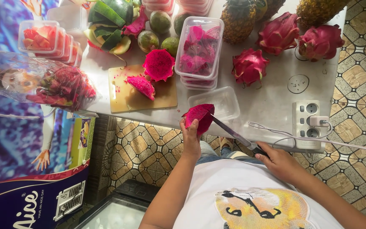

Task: Peeling and dicing dragon fruit and placing the pieces into plastic containers.

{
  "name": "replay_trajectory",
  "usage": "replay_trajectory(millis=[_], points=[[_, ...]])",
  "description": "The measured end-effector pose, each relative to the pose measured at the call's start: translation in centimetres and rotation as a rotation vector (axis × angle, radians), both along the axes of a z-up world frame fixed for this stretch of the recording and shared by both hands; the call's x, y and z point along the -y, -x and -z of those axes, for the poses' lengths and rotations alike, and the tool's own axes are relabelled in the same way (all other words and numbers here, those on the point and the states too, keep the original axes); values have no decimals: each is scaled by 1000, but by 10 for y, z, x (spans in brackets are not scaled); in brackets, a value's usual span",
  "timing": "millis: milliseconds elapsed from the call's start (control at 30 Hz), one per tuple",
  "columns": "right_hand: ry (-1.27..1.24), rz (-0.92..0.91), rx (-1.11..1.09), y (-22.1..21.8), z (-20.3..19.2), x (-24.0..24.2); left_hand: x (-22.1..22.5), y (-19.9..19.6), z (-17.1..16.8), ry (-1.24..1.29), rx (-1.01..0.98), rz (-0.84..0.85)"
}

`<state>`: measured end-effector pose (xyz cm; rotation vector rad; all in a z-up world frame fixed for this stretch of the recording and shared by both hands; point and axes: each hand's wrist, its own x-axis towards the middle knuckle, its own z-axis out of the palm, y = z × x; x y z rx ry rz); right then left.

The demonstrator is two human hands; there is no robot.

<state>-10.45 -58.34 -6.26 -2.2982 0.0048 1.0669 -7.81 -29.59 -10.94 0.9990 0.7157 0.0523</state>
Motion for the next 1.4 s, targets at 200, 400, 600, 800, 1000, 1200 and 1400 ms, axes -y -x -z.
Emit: replay_trajectory(millis=[200,400,600,800,1000,1200,1400], points=[[-39,134,-55,0,8,8,-6,-8,5,-18,-36,1],[-74,208,30,1,5,20,-31,-22,-5,-68,-16,34],[-129,37,308,-14,-35,11,-55,-35,0,110,-21,211],[-67,-244,406,-20,-20,28,-70,-47,-11,273,-57,412],[42,-286,416,-19,-21,30,-71,-50,-9,236,-43,488],[130,-334,477,-16,-15,31,-71,-53,-8,173,-92,532],[188,-348,463,-17,-23,21,-68,-52,-15,120,-115,579]])
